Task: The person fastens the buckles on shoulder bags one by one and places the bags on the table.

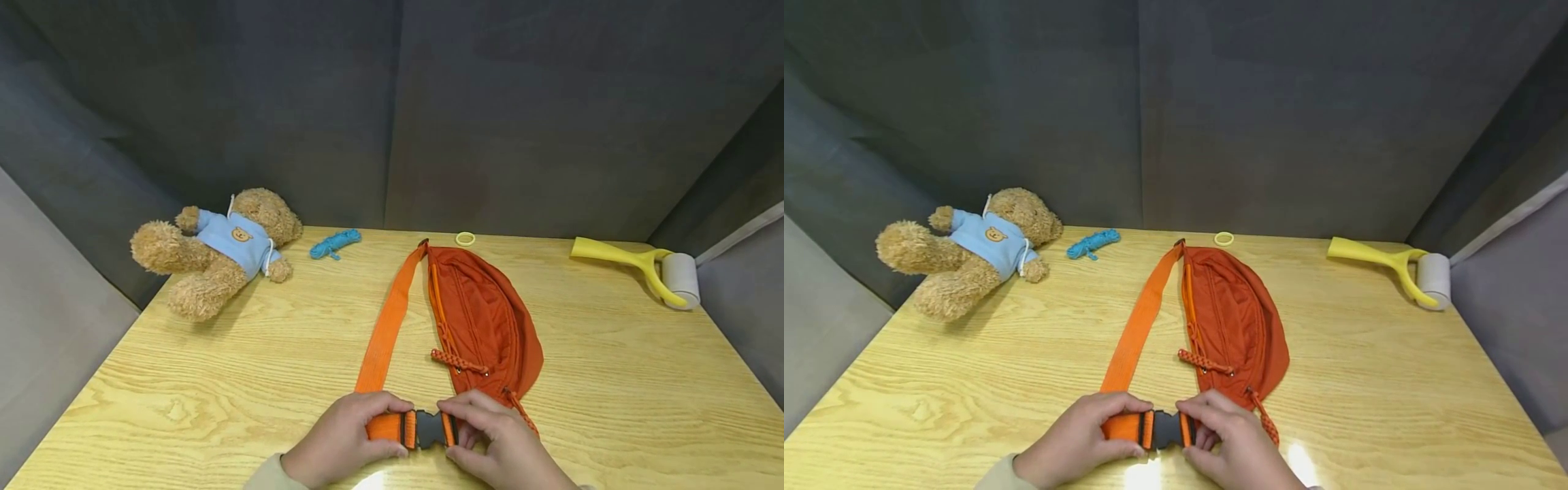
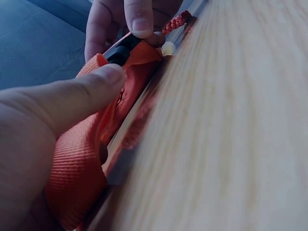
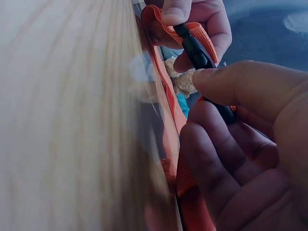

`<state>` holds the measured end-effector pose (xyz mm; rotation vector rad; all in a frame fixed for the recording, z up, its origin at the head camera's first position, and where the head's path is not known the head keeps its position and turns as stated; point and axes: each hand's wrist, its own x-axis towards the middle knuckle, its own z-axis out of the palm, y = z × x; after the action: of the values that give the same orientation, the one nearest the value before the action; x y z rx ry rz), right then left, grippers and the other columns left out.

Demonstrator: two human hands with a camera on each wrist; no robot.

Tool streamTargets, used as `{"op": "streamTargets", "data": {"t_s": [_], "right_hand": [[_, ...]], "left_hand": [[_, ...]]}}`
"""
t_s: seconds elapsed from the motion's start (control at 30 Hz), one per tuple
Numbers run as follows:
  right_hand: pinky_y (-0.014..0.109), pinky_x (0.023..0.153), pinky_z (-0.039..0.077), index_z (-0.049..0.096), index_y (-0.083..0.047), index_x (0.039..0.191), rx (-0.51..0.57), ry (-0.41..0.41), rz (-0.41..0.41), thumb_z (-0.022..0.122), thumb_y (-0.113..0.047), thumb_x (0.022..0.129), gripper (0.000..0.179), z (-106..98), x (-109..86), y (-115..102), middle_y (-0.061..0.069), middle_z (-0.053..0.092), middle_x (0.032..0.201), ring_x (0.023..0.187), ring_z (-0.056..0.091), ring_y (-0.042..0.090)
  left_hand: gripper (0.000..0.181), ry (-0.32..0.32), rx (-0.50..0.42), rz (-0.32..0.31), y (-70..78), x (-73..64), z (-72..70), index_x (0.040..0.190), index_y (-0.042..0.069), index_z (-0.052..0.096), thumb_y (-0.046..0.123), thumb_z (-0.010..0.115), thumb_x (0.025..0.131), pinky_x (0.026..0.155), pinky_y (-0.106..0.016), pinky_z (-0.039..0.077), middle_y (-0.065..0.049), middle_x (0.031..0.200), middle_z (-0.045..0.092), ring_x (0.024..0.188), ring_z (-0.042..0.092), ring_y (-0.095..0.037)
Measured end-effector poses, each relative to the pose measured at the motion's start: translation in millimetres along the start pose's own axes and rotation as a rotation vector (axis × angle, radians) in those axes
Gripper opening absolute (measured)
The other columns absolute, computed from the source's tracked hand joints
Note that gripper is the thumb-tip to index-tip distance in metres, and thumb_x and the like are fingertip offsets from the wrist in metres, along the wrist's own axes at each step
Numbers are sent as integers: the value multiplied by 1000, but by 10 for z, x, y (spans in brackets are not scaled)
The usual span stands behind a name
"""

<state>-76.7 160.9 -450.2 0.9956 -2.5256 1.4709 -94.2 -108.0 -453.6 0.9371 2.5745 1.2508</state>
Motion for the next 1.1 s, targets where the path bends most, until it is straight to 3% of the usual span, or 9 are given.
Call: {"op": "streamTargets", "data": {"t_s": [0.47, 1.1], "right_hand": [[23, 60, 54, 69, -7, 123, 43, -16, 29, 83, 2, 77, 50, 5, 12, -38, -1, 63, 111, 74, 58, 0], [23, 60, 54, 67, -6, 124, 27, -1, 9, 85, 0, 77, 50, 14, 2, -13, 1, 62, 109, 75, 58, 0]], "left_hand": [[45, 3, -62, 2, 13, 6, 13, 124, 27, 66, 38, 80, 83, 86, -25, 53, 12, 118, 69, 103, 64, -4], [45, -2, -62, -26, 28, 10, 11, 126, 27, 65, 37, 80, 85, 79, -22, 52, 12, 119, 68, 97, 63, -1]]}}
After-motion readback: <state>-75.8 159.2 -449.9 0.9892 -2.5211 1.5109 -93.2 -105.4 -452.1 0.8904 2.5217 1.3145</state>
